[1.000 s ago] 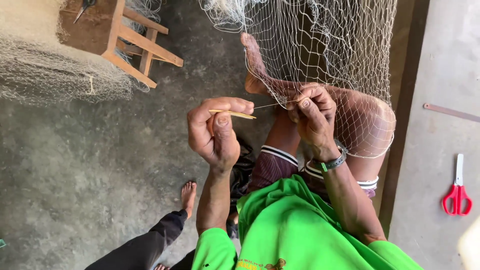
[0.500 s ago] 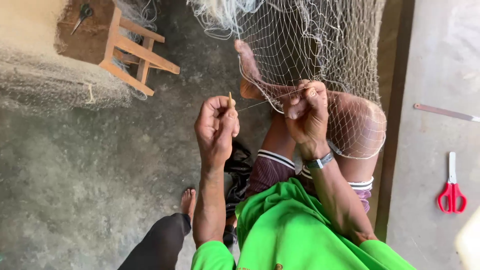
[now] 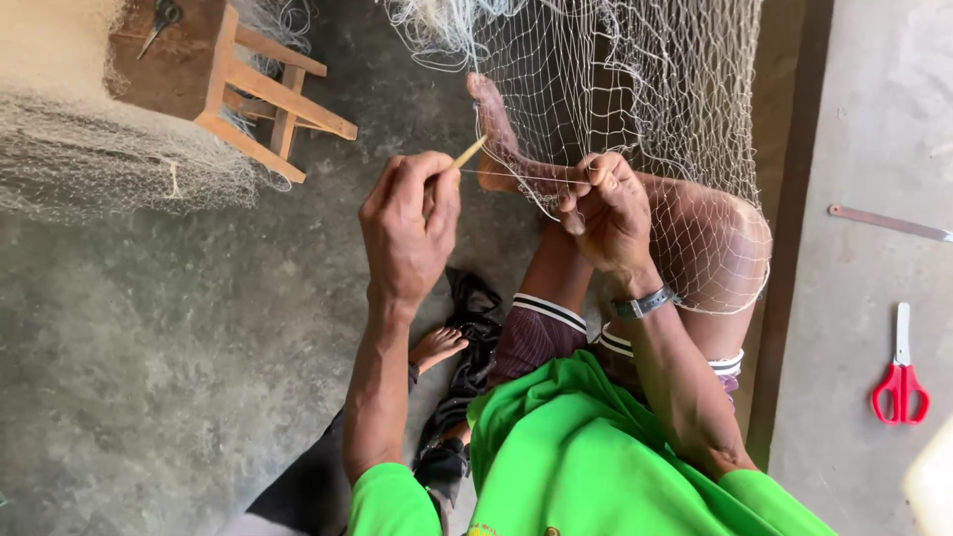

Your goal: Weaving and knotting a fishing net using a wooden shuttle

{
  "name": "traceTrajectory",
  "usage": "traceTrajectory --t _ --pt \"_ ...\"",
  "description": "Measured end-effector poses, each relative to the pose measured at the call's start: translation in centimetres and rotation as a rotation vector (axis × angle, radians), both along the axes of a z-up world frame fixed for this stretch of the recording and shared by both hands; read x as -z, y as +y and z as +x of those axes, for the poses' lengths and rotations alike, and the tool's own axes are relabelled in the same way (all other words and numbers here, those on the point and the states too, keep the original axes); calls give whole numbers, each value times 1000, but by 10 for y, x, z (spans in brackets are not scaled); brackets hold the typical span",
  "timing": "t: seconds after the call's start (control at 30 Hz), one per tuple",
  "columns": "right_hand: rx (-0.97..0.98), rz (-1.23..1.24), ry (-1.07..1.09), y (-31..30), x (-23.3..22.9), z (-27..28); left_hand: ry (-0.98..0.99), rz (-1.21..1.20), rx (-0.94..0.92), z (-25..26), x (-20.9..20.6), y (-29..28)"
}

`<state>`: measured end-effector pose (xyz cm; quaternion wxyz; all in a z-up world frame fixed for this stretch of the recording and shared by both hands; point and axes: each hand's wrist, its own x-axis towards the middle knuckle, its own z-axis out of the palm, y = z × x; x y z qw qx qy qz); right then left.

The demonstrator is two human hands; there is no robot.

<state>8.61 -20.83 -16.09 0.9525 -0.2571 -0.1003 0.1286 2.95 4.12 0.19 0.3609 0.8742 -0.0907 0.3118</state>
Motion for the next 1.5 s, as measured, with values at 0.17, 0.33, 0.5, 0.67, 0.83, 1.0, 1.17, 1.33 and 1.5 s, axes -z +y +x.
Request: traceTrajectory --t 0.17,0.33,0.5,0.67,0.83,1.0,1.17,1.33,1.5 --pt "193 -225 -183 -2 -4 0 -148 274 18 -34 -77 -52" --pt "276 -472 -321 -5 -63 -21 -195 591 229 -52 -105 -117" --pt "316 -556 -932 -25 -3 26 -138 516 257 -49 -72 -162" --pt "419 -521 -262 -4 -32 -10 -221 489 293 -12 -75 -134" --pt "55 -147 -116 -2 -50 -4 -203 451 -31 66 -5 -51" --pt "76 -73 -18 5 -35 0 -139 83 133 39 37 -44" --pt "60 -86 -20 4 -28 -1 -91 26 106 14 40 -53" --pt "58 -108 17 5 -27 -1 -65 45 129 16 45 -58" --pt "77 -168 10 3 -19 2 -64 -28 201 22 41 -55"
